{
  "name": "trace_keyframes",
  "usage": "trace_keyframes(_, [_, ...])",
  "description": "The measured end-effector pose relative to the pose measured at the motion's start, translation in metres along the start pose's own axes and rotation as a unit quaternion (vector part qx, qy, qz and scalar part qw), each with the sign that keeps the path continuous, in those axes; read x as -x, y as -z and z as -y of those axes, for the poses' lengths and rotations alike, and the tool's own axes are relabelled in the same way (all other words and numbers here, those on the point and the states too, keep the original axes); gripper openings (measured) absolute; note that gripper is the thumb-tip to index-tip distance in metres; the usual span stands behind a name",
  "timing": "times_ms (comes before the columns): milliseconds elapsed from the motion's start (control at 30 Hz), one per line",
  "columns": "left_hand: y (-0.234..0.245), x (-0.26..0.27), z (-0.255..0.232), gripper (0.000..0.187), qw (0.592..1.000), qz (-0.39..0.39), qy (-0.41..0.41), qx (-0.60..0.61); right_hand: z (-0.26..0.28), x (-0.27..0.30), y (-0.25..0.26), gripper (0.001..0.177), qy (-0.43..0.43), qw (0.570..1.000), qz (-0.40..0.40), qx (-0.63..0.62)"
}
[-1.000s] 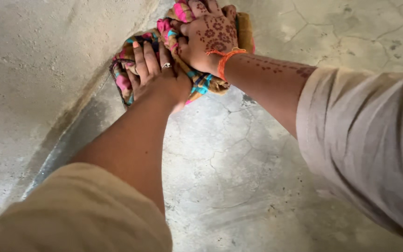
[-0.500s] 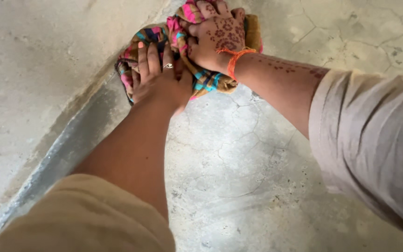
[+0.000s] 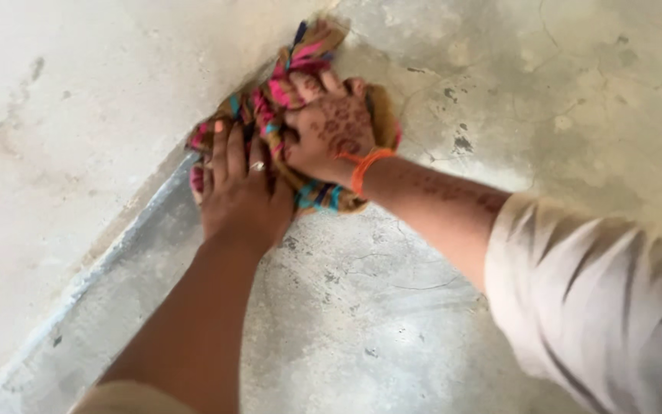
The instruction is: The person scrubs a concrete floor with a colorful cloth using both hands. They move the cloth back and forth along the base of a wall, focusing on the corner and the junction between the floor and the wall.
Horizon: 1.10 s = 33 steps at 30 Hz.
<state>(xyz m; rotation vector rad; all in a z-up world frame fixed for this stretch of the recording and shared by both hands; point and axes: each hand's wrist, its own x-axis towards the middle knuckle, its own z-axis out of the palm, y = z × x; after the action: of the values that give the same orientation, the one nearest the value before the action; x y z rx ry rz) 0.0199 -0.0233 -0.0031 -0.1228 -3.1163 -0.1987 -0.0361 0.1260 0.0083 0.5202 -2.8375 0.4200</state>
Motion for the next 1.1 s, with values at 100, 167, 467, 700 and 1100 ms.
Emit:
trace_keyframes(100, [-0.004,0.025,0.019,0.072,0.998,-0.049,-0.016,0.018,0.019,0.011,0.0,0.034,0.034,0.999,-0.01,0.002])
trace_keyframes(167, [-0.004,0.041,0.031,0.071,0.998,-0.056,-0.016,0.015,0.034,0.018,-0.003,0.033,0.051,0.999,-0.019,-0.005])
trace_keyframes(467, [0.007,0.092,0.075,0.069,0.999,-0.044,-0.003,-0.004,0.09,0.035,-0.016,0.039,0.08,0.995,-0.016,-0.063])
trace_keyframes(700, [0.007,0.125,0.093,0.071,0.998,-0.047,0.033,-0.026,0.123,0.056,-0.018,0.04,0.113,0.989,-0.024,-0.093])
trace_keyframes(1100, [0.0,0.153,0.066,0.087,0.989,-0.046,0.14,-0.011,0.115,0.086,-0.006,0.038,0.108,0.987,-0.007,-0.119])
